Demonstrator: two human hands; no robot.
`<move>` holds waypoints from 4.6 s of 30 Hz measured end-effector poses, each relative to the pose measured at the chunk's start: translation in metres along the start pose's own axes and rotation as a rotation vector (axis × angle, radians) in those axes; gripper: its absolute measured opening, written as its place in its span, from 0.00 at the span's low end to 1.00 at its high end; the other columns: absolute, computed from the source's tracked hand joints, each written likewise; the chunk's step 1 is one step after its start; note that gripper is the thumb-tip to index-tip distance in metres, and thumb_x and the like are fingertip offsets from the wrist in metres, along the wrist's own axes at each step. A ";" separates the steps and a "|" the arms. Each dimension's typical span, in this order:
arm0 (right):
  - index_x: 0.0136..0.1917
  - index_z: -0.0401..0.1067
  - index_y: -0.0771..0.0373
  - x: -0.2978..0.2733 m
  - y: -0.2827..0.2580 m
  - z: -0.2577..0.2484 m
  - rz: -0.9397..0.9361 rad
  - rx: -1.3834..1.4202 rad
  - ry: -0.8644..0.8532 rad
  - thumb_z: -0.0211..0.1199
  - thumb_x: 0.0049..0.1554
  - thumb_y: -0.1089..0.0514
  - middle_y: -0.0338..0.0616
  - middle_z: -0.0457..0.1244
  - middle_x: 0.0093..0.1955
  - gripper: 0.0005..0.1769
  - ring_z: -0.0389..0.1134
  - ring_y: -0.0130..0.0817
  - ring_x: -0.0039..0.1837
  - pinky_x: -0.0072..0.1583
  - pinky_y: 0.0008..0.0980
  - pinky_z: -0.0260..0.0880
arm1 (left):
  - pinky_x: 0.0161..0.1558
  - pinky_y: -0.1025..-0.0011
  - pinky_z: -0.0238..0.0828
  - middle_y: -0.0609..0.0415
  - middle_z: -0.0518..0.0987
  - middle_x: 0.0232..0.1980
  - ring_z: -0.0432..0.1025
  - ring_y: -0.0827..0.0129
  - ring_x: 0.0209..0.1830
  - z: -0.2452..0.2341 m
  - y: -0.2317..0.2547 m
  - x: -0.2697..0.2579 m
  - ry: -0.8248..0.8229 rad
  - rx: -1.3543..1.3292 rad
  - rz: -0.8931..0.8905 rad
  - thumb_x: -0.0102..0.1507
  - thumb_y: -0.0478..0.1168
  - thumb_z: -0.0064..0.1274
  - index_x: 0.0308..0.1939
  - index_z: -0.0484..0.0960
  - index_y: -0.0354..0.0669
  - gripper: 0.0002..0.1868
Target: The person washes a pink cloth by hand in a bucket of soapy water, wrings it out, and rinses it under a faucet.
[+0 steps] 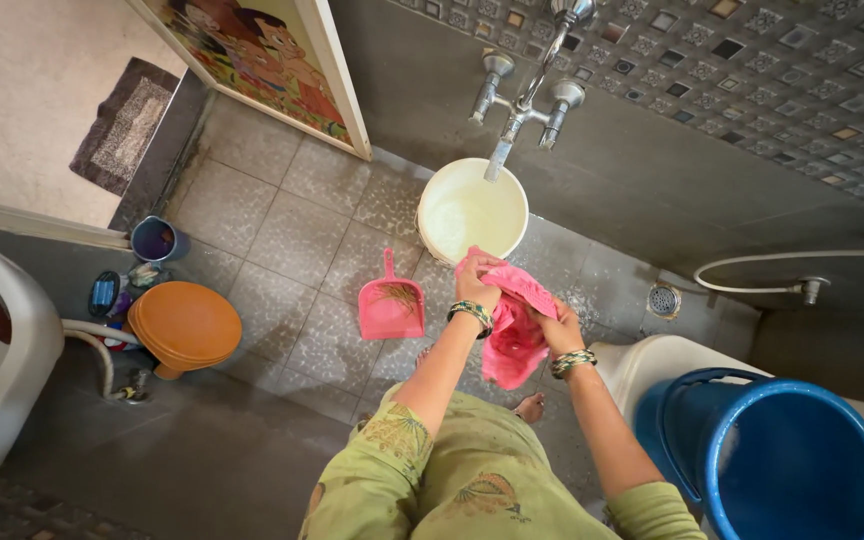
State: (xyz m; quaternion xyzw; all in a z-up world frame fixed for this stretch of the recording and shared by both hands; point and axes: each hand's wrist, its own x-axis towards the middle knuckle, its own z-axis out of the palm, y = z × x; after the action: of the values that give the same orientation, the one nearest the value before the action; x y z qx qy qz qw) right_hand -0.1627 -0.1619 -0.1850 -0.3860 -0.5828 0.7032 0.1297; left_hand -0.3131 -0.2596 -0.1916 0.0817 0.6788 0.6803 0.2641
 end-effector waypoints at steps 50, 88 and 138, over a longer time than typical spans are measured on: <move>0.58 0.73 0.65 -0.010 -0.002 -0.005 0.221 0.507 -0.146 0.57 0.60 0.64 0.46 0.71 0.55 0.14 0.72 0.36 0.55 0.58 0.37 0.72 | 0.50 0.57 0.75 0.39 0.83 0.44 0.77 0.45 0.48 -0.031 -0.012 -0.022 -0.107 0.595 0.254 0.51 0.33 0.62 0.47 0.85 0.37 0.19; 0.58 0.71 0.67 -0.028 -0.087 0.006 -0.350 -0.317 0.198 0.67 0.54 0.62 0.39 0.67 0.50 0.18 0.67 0.25 0.48 0.48 0.26 0.69 | 0.55 0.63 0.78 0.46 0.84 0.49 0.80 0.61 0.49 -0.059 -0.003 -0.022 -0.577 -0.843 -0.689 0.59 0.29 0.54 0.54 0.78 0.31 0.18; 0.50 0.72 0.66 -0.182 -0.112 -0.153 0.300 -0.368 0.109 0.62 0.56 0.47 0.45 0.63 0.40 0.20 0.63 0.33 0.44 0.44 0.35 0.64 | 0.60 0.60 0.72 0.54 0.82 0.54 0.76 0.63 0.55 0.082 0.015 0.008 -0.195 -1.215 -0.514 0.70 0.48 0.38 0.54 0.79 0.44 0.19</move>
State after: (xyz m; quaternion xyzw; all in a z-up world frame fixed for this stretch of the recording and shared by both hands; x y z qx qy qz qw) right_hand 0.0348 -0.1348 -0.0144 -0.5228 -0.6293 0.5747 -0.0174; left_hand -0.2856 -0.1829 -0.1736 -0.1850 0.1456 0.8467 0.4772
